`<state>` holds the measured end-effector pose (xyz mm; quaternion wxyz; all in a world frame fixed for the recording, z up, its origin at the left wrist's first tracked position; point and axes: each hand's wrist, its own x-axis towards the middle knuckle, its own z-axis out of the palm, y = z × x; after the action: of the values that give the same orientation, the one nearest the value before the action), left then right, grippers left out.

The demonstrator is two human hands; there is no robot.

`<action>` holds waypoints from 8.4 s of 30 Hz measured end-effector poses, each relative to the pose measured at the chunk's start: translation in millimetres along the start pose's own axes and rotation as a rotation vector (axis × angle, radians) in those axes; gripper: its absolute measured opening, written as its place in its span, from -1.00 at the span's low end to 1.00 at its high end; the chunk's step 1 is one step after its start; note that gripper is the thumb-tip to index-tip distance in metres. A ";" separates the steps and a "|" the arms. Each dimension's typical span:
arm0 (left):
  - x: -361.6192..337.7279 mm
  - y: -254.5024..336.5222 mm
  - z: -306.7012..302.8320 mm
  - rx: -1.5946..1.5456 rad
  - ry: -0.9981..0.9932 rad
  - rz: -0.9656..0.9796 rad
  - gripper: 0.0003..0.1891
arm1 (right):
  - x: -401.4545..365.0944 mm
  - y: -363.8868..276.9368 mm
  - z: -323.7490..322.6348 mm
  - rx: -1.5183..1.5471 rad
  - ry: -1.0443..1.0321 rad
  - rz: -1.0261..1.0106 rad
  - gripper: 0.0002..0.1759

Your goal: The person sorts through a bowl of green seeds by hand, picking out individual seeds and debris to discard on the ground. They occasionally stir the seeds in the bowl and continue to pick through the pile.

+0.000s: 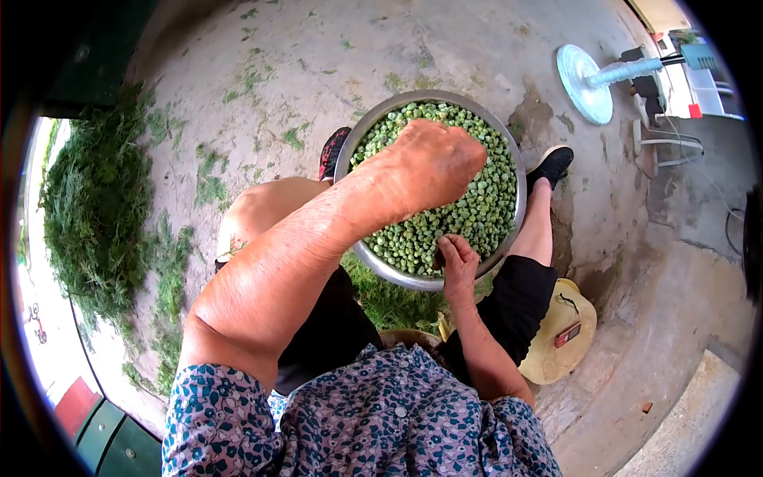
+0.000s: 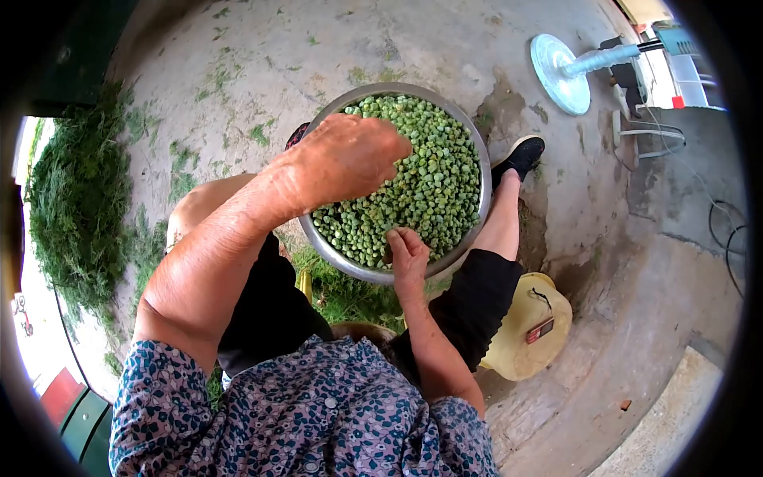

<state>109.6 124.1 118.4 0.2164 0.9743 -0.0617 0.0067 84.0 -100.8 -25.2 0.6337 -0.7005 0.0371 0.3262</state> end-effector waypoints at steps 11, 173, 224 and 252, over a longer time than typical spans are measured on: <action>4.1 17.6 14.4 -0.325 -0.325 0.042 -0.85 | -14.1 -68.0 19.2 0.086 0.057 -0.265 -0.87; -137.1 112.2 141.6 -0.333 -0.408 -0.199 -0.67 | -81.4 -156.2 -77.9 -0.869 -0.262 -0.837 -0.78; -2.7 -32.3 230.9 -0.568 0.415 -1.052 -0.69 | 31.4 -214.8 -102.8 -0.421 -0.113 -0.649 -0.78; -43.9 57.1 128.2 -2.041 0.235 -0.703 -0.93 | 34.6 -143.8 -40.2 -0.665 -0.553 -0.441 -0.61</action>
<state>57.3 23.8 24.5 0.9189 0.2916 0.2652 -0.0168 194.5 -97.1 81.0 0.4156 -0.7432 -0.3883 0.3524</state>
